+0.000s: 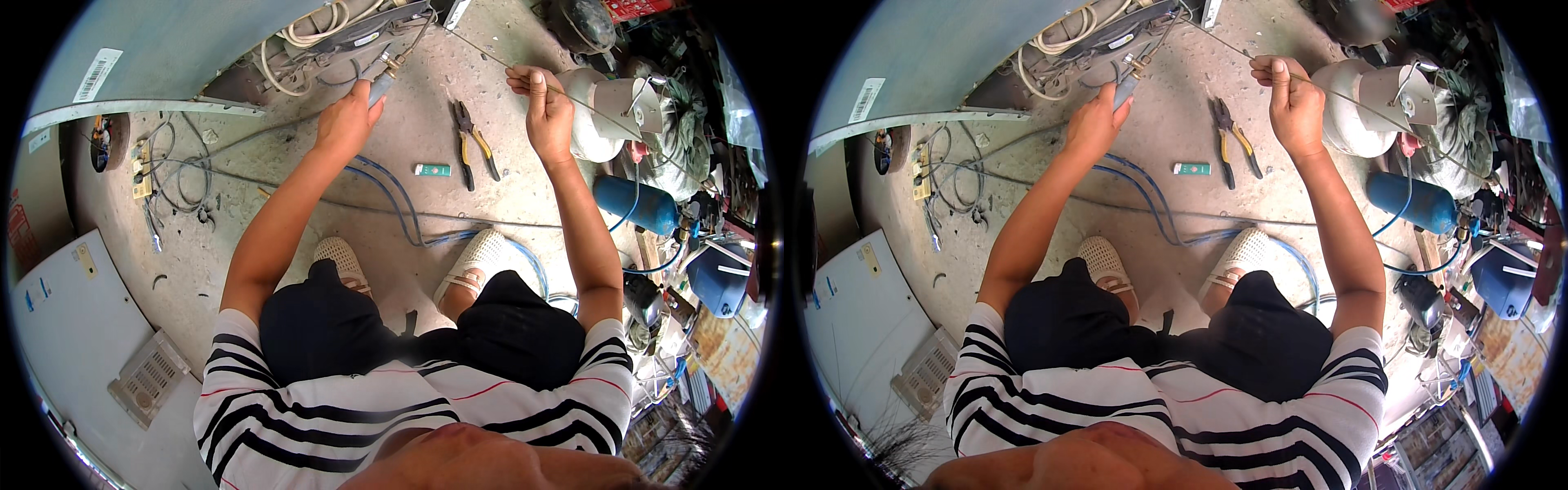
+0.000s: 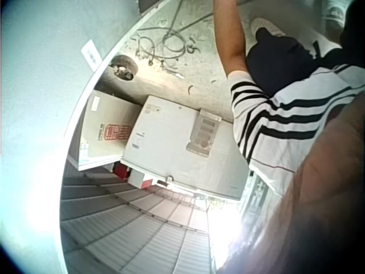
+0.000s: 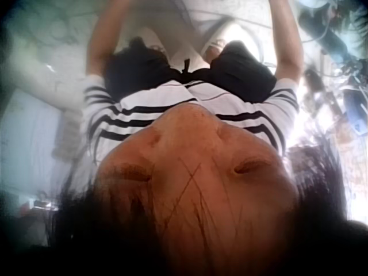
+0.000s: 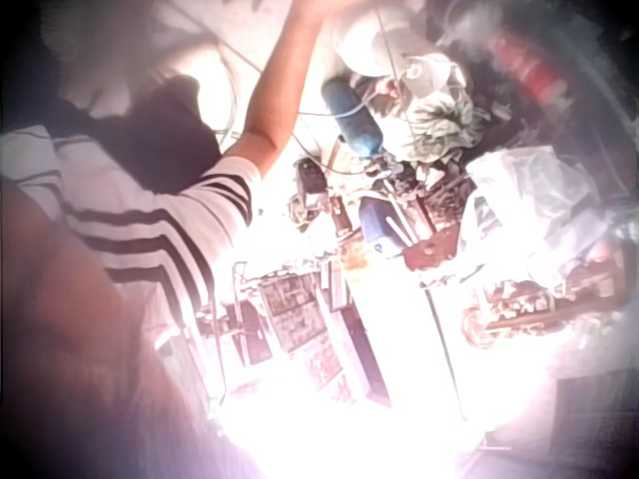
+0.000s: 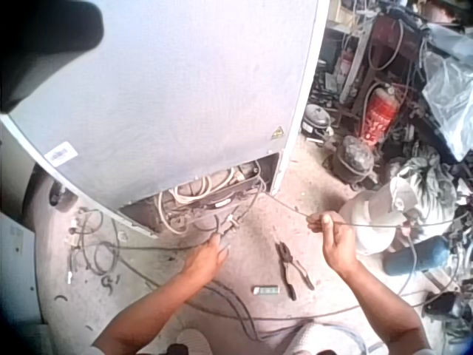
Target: The person holds a metal rod and uses a blowtorch to heat a copper pipe on an appliance while holding a lighter.
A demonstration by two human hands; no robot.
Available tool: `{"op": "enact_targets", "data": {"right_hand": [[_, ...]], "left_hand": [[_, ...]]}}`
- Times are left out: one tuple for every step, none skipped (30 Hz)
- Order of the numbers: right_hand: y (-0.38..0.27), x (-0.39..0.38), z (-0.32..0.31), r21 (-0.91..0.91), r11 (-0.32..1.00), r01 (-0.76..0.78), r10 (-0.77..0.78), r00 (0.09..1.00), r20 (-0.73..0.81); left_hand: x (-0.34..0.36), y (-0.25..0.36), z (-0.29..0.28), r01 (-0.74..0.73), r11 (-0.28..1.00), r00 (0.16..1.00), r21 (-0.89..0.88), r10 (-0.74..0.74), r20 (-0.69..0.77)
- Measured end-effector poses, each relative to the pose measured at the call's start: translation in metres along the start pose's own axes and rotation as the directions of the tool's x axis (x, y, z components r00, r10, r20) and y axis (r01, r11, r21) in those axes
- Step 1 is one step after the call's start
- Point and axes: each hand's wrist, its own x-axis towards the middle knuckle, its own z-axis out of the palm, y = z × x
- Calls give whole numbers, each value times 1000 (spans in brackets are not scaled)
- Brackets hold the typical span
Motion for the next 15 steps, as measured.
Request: {"op": "enact_targets", "data": {"right_hand": [[0, 0, 0, -1, 1000, -2, 2, 1000, 0], [0, 0, 0, -2, 1000, -3, 3, 1000, -2], [0, 0, 0, -3, 1000, -3, 3, 1000, -3], [0, 0, 0, -3, 1000, -3, 3, 1000, -3], [0, 0, 0, -2, 1000, -5, 5, 1000, -2], [0, 0, 0, -2, 1000, -6, 6, 1000, -1], [0, 0, 0, -2, 1000, -7, 7, 1000, 0], [0, 0, 0, -5, 1000, -11, 11, 1000, 21], [0, 1, -1, -8, 1000, -15, 15, 999, 41], [1, 1, -2, -13, 1000, -20, 20, 998, 60], [3, 1, -1, -5, 1000, -20, 20, 998, 61], [6, 1, 0, 4, 1000, -20, 19, 998, 62], [8, 2, 1, 13, 1000, -19, 18, 998, 63], [9, 3, 3, 14, 1000, -12, 11, 999, 46], [9, 3, 4, 15, 1000, -5, 4, 1000, 28]], "left_hand": [[0, 0, 0, 0, 1000, 1000, 1, 0, 2], [0, 0, 1, -1, 1000, 1000, 2, 1, 3], [0, 0, 1, -1, 1000, 1000, 5, 1, 3], [0, 0, 0, -2, 1000, 1000, 7, 2, 4], [0, 0, 0, -2, 1000, 1000, 10, 1, 4], [0, -1, 1, -11, 1000, 1000, 22, 11, -11], [0, -1, 2, -20, 999, 999, 33, 21, -25], [0, -2, 3, -29, 999, 999, 44, 31, -39], [0, -2, 3, -27, 999, 999, 46, 29, -37], [1, -2, 3, -27, 999, 999, 47, 29, -35], [1, -2, 3, -27, 999, 999, 48, 28, -32], [1, -1, 4, -24, 998, 999, 50, 26, -30], [1, -1, 3, -21, 998, 999, 54, 23, -28], [1, 0, 3, -18, 998, 999, 57, 19, -26], [1, 0, 4, -24, 998, 999, 53, 26, -34]]}}
